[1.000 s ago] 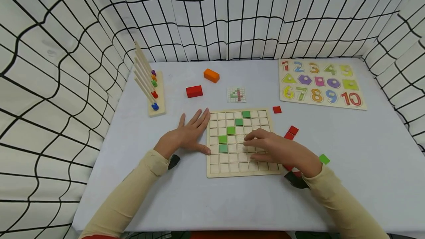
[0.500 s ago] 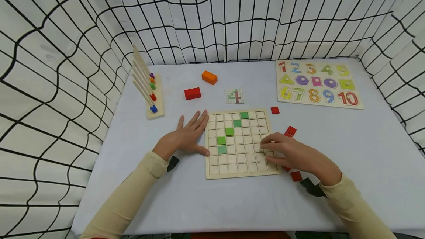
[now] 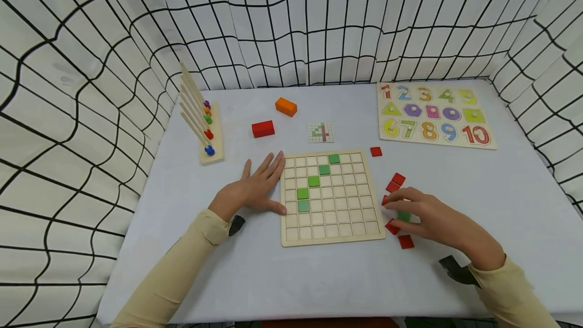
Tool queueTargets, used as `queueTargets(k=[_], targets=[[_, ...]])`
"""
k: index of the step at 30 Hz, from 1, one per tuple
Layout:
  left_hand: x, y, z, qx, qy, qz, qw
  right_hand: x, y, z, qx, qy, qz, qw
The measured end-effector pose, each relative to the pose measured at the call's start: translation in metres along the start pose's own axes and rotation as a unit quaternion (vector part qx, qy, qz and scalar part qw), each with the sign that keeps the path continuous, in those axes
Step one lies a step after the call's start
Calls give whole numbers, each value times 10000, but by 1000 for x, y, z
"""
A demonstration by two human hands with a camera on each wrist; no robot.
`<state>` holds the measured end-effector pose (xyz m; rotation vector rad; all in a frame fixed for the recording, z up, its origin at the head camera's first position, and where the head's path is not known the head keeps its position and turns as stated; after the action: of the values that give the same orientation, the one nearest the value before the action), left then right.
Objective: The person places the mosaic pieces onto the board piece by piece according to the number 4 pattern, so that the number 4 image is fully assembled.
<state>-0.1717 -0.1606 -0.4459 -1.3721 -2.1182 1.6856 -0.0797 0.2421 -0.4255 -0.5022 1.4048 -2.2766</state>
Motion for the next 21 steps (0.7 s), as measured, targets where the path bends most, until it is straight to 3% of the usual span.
queueTargets(k=[8,16,21], targets=[[2,2,3,93,-6,-40,9999,-19,-13,-18,-159,373,-201,9990],[1,1,2,-20,16,31,10000,-37,-15,-39,-428,1536,268,9868],[0,1,1,-5,-28,35,10000,-47,-10,-49,-548,1830,212,9814]])
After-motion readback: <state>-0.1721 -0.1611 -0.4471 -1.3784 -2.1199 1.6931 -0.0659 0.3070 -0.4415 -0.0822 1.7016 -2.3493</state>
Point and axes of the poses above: each hand's wrist, its own x-axis towards the middle knuckle, its own y-axis out of the palm, z = x × y, the point moved 2 cm from there along x, towards the middle knuckle, and after that the axes turned 14 degrees about y, right-handed, at the moved point
